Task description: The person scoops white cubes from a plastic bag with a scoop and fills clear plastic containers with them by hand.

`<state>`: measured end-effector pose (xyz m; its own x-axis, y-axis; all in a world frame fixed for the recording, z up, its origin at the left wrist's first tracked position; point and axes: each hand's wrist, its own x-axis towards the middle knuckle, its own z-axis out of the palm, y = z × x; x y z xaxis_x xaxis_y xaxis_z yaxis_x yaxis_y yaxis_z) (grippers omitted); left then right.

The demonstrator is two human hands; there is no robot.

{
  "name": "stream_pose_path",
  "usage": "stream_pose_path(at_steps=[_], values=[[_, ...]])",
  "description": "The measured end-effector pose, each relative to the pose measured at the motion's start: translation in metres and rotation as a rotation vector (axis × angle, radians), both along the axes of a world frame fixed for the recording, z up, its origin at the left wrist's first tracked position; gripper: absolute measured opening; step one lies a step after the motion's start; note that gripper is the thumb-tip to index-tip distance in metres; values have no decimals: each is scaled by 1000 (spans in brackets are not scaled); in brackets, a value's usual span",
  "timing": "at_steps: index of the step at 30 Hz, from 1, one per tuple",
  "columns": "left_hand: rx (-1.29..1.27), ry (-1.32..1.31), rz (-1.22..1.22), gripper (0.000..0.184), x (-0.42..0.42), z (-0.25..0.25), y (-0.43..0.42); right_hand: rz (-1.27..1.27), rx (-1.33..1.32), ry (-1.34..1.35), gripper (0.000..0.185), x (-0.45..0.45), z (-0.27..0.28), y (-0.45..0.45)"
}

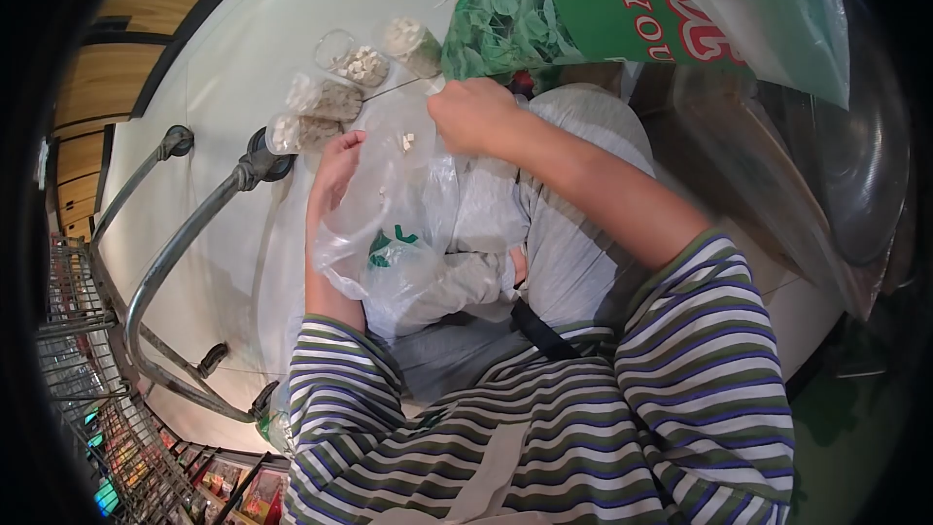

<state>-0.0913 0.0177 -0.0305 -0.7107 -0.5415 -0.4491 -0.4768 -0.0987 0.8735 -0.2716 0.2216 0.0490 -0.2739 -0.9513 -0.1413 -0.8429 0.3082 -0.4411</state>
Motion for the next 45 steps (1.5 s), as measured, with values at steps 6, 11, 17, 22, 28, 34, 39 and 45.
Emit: stream_pose_path(at_steps=[6,11,17,22,28,34,39,45], values=[[172,151,246,14,21,-11,-13,-5,-30,-56,20,-1,-11,-3],[-150,416,270,31,5,88,76,-3,7,-118,23,0,-17,-9],[224,444,322,23,29,-8,-17,52,-64,-183,26,0,-19,-12],[315,360,488,29,17,58,16,49,-217,-284,29,-1,-16,-11],[53,91,375,49,60,74,-13,64,-201,-304,30,1,23,-11],[-126,347,243,68,79,122,19,60,-135,-320,33,1,46,-7],[-423,496,63,57,86,126,20,69,-151,-408,34,8,45,-11],[-462,418,318,31,92,105,16,124,-157,-217,33,17,69,-16]])
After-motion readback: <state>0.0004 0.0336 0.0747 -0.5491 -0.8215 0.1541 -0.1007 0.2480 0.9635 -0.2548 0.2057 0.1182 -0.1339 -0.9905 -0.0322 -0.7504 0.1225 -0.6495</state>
